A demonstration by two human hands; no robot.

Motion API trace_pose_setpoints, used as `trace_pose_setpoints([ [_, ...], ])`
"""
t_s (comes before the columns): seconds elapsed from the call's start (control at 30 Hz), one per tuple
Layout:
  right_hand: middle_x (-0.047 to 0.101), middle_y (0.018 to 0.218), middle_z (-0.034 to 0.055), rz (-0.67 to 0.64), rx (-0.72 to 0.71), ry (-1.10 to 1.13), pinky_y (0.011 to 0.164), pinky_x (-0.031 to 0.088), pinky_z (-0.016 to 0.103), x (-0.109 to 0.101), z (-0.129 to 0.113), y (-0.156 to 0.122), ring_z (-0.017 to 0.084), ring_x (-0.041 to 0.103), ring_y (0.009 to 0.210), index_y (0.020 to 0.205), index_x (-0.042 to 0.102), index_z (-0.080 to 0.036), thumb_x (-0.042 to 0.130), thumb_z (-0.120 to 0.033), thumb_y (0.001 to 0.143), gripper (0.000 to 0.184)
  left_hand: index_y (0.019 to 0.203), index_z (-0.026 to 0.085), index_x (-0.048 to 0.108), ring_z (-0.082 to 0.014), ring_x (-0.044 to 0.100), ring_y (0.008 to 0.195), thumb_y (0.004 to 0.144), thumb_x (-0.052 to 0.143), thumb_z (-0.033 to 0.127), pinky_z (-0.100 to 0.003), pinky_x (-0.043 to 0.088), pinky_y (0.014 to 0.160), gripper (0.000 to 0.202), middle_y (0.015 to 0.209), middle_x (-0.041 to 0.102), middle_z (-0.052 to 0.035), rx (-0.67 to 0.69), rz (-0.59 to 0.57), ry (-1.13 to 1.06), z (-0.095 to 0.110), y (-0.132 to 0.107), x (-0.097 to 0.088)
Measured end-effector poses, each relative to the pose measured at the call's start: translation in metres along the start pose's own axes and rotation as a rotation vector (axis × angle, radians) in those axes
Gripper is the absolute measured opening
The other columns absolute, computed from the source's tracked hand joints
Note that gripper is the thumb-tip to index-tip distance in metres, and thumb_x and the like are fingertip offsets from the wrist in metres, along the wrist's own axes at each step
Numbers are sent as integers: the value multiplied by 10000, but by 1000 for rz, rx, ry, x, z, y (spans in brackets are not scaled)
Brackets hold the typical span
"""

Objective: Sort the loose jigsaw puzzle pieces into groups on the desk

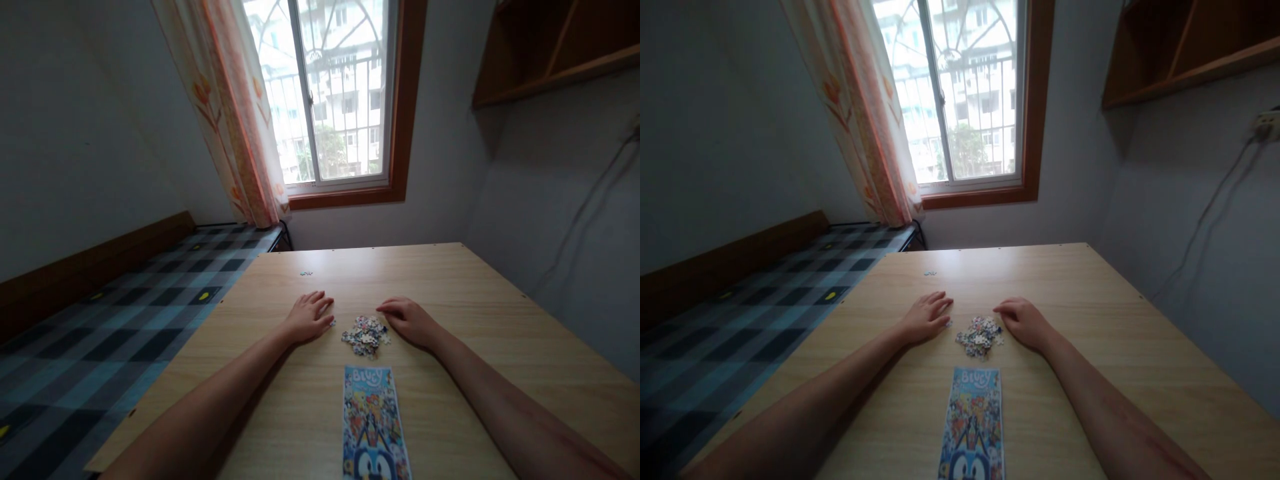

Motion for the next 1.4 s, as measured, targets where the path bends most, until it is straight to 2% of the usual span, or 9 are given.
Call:
trace_pose_setpoints([
  [0.27, 697, 1028, 83, -9, -6, -18, 934, 468, 347, 1, 0, -1, 188, 616, 983, 1006, 757, -194, 499, -236, 869, 294, 1361, 318, 536, -259, 326, 1410, 853, 546, 481, -464, 231, 1157, 534, 1513, 418, -61, 5, -45, -29, 5, -3, -6],
  [0.43, 683, 1074, 84, -16, -26, -81, 957, 453, 349, 0, -6, -3, 190, 604, 1012, 1065, 748, -214, 529, -227, 857, 302, 1326, 285, 574, -233, 407, 1360, 885, 493, 361, -425, 290, 1139, 455, 1453, 498, -55, -16, 24, -11, 5, 1, -5],
  [0.6, 670, 1120, 75, -44, -90, -142, 960, 450, 354, 1, -11, -6, 193, 594, 1047, 1128, 727, -254, 551, -211, 862, 322, 1273, 230, 621, -238, 483, 1291, 899, 479, 350, -404, 349, 1108, 417, 1384, 561, -90, 30, 108, -9, 3, 0, -4],
  [0.77, 678, 1093, 72, -42, -116, -156, 925, 469, 339, 2, -9, -5, 187, 608, 1016, 1060, 750, -258, 563, -205, 868, 273, 1251, 209, 632, -256, 512, 1253, 910, 470, 350, -426, 380, 1086, 404, 1349, 582, -111, 105, 117, -26, 4, -8, -5],
  [0.93, 681, 1088, 71, -32, -96, -155, 935, 465, 334, 2, -7, -5, 184, 608, 1026, 1023, 746, -230, 528, -216, 893, 254, 1253, 202, 628, -270, 506, 1258, 912, 475, 352, -452, 377, 1089, 403, 1352, 578, -123, 125, 103, -40, 4, -10, -7],
  [1.17, 686, 1013, 70, 14, -44, -215, 931, 450, 345, -4, -3, -5, 193, 600, 996, 929, 714, -196, 566, -193, 845, 170, 1239, 208, 634, -272, 518, 1241, 915, 477, 364, -456, 384, 1083, 392, 1334, 588, -125, 141, 122, -59, 4, -11, -7],
  [1.27, 678, 1038, 74, 36, -37, -220, 939, 453, 354, -5, -5, -6, 194, 594, 1007, 985, 703, -198, 555, -193, 852, 199, 1225, 204, 643, -275, 521, 1231, 922, 468, 368, -462, 390, 1076, 386, 1323, 592, -128, 155, 122, -53, 7, -12, -9],
  [1.4, 642, 1181, 81, 0, -110, -250, 1005, 431, 392, 0, -15, -8, 211, 562, 1118, 1119, 706, -247, 541, -227, 888, 285, 1211, 226, 650, -249, 513, 1237, 951, 427, 392, -430, 389, 1082, 380, 1320, 593, -107, 229, 128, -92, 21, -13, -12],
])
Point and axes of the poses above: each hand's wrist, its own y-axis towards the middle knuckle, its own x-axis out of the palm, z = x × y, the point moved 4 cm from there along y, towards the middle knuckle
